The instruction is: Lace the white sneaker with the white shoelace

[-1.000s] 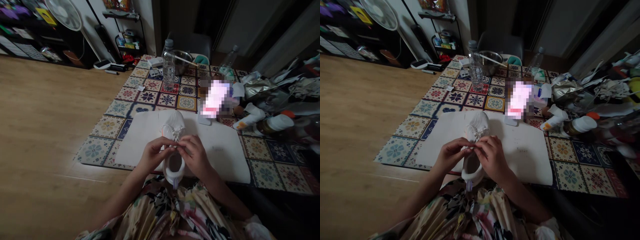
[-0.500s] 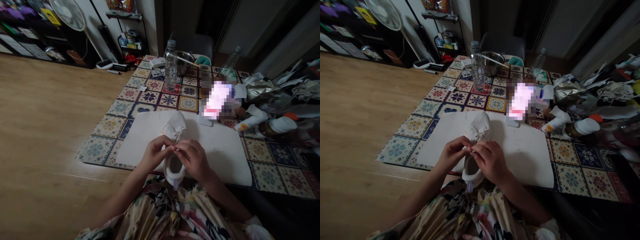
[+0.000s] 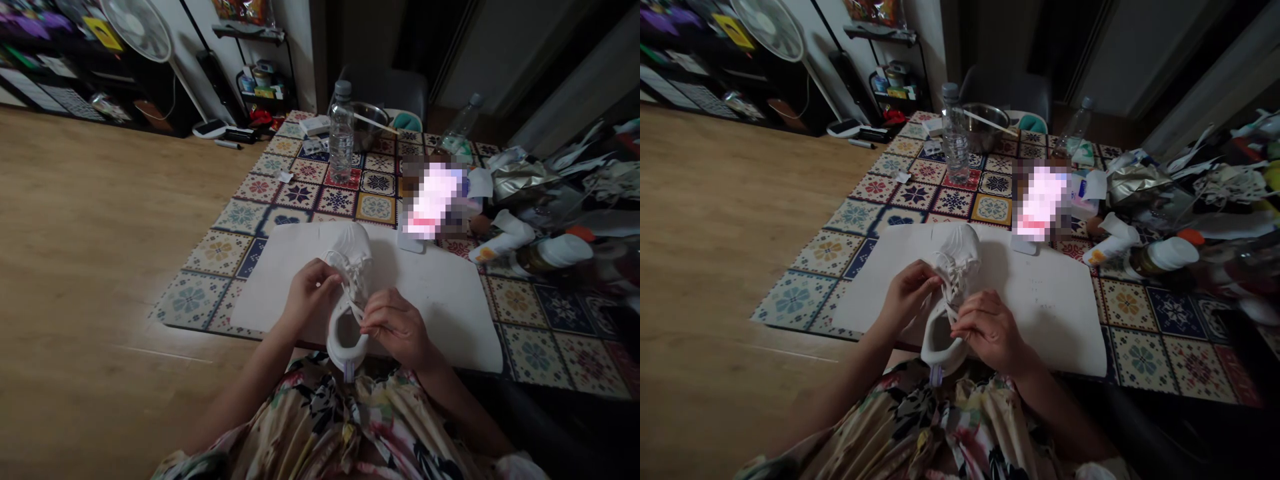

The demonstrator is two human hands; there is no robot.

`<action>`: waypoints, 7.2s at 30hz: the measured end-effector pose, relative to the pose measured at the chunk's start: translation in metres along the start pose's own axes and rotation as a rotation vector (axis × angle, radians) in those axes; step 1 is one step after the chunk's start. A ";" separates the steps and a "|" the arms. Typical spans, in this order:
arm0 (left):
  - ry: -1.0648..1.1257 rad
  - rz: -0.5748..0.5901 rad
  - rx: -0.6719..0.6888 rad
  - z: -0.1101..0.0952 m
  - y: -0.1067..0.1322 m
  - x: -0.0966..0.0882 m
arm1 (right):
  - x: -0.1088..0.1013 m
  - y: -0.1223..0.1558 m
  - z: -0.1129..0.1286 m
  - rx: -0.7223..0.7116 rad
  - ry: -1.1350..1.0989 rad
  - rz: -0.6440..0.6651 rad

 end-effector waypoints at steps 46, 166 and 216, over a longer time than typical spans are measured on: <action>0.127 0.377 0.110 -0.020 0.019 0.004 | 0.013 0.001 -0.015 0.306 0.011 0.110; 0.222 0.549 0.051 -0.020 0.003 -0.042 | -0.033 0.016 -0.021 0.599 -0.382 0.182; 0.230 0.171 0.090 -0.027 0.012 0.008 | 0.014 -0.006 -0.020 0.587 -0.217 -0.029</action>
Point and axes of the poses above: each hand's wrist, its own y-axis away from the middle knuckle, its own x-axis out of the palm, z = x × y, the point moved 2 cm from there along -y, towards the middle knuckle, and after that the axes turned 3 degrees about y, right-handed, at the moved point
